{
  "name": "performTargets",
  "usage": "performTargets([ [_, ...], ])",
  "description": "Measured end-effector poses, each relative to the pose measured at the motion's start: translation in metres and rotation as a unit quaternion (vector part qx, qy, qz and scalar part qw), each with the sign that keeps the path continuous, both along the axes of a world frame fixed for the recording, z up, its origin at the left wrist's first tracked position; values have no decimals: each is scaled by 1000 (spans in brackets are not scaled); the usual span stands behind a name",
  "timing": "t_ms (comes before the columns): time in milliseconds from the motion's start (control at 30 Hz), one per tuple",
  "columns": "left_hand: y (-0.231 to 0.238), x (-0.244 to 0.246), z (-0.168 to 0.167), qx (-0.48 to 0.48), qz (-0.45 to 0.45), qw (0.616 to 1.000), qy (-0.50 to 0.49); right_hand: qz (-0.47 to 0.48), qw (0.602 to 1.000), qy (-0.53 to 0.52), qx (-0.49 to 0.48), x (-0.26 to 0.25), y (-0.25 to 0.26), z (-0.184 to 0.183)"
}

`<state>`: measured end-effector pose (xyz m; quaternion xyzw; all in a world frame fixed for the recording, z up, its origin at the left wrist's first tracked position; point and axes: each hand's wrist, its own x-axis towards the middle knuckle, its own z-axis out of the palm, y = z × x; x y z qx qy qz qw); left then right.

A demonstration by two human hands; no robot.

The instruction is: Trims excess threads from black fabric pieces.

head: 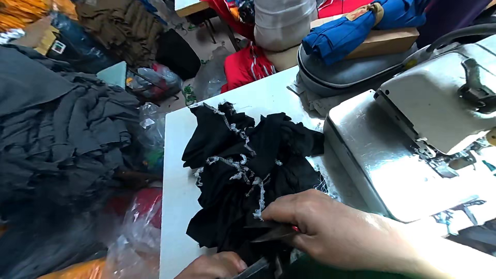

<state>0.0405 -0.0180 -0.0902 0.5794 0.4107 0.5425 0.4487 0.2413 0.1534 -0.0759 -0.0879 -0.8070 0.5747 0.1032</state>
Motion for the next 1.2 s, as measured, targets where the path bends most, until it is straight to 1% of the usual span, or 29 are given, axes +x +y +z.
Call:
performTargets([
  [67,3,13,-4,-25,47,996,70,8,1000,-19,-2,6,1,-4],
  [133,8,21,-11,-20,66,989,128,14,1000,-12,-2,12,-1,-7],
  [200,11,23,-17,-21,65,987,143,21,1000,-11,2,17,-3,-7],
  [333,12,23,-23,-34,54,990,124,45,998,-47,4,21,-1,-3],
  [467,13,29,-25,-54,83,994,50,47,998,-26,20,20,-6,-5],
  [533,12,29,-26,-70,82,994,33,41,999,-14,30,19,-8,-8],
  [667,10,24,-38,-74,79,992,56,55,998,-9,34,18,-8,-8],
  [733,9,20,-43,-71,58,994,60,75,997,-15,15,18,-6,-7],
  [800,7,16,-43,-75,34,995,61,73,997,-16,-11,19,-6,-9],
  [933,5,23,-35,-85,42,995,34,18,997,-48,-50,27,1,-11],
  [1000,5,27,-35,-81,58,995,25,-31,996,-55,-56,37,3,-14],
  [1067,6,29,-37,-71,73,995,26,-120,990,-55,-40,48,2,-24],
  [1133,6,29,-37,-67,87,993,35,-227,972,-53,-15,57,-1,-40],
  [1167,6,29,-38,-67,93,993,35,-260,964,-52,-22,61,-2,-44],
  [1200,6,29,-38,-65,97,993,32,-271,960,-49,-45,64,-4,-44],
])
